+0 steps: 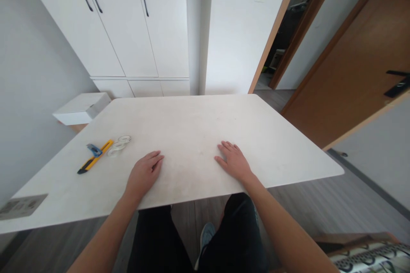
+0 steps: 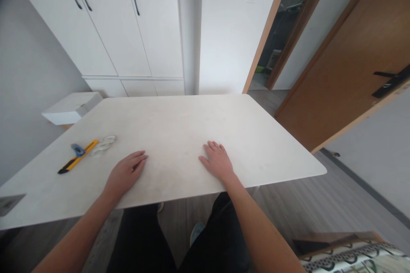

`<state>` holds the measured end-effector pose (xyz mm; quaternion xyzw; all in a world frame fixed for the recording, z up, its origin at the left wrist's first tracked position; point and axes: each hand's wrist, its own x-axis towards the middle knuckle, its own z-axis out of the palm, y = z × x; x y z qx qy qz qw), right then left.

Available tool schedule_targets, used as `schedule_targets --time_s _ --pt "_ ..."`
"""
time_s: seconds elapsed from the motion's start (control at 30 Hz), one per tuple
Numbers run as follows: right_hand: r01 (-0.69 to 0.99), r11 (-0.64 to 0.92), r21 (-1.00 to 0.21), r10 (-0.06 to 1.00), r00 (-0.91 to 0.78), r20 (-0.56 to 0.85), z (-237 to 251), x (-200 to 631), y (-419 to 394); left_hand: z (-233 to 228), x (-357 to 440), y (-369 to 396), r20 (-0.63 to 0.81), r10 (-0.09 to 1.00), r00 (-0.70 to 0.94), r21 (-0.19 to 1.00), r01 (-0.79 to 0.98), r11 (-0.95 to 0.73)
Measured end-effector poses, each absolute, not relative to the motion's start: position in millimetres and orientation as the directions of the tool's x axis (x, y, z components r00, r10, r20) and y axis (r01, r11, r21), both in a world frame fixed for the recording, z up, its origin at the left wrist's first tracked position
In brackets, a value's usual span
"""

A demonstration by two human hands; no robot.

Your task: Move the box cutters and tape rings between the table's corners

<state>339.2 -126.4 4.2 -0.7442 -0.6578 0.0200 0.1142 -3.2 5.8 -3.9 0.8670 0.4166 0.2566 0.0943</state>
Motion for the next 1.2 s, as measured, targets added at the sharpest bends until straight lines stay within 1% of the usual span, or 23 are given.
schedule_targets --time_s 1.2 --pt "0.977 -0.120 -0.177 0.983 0.142 0.116 7.3 337.7 -126.5 -7.5 -4.1 6.6 0.385 0.764 0.518 0.384 0.663 -0.643"
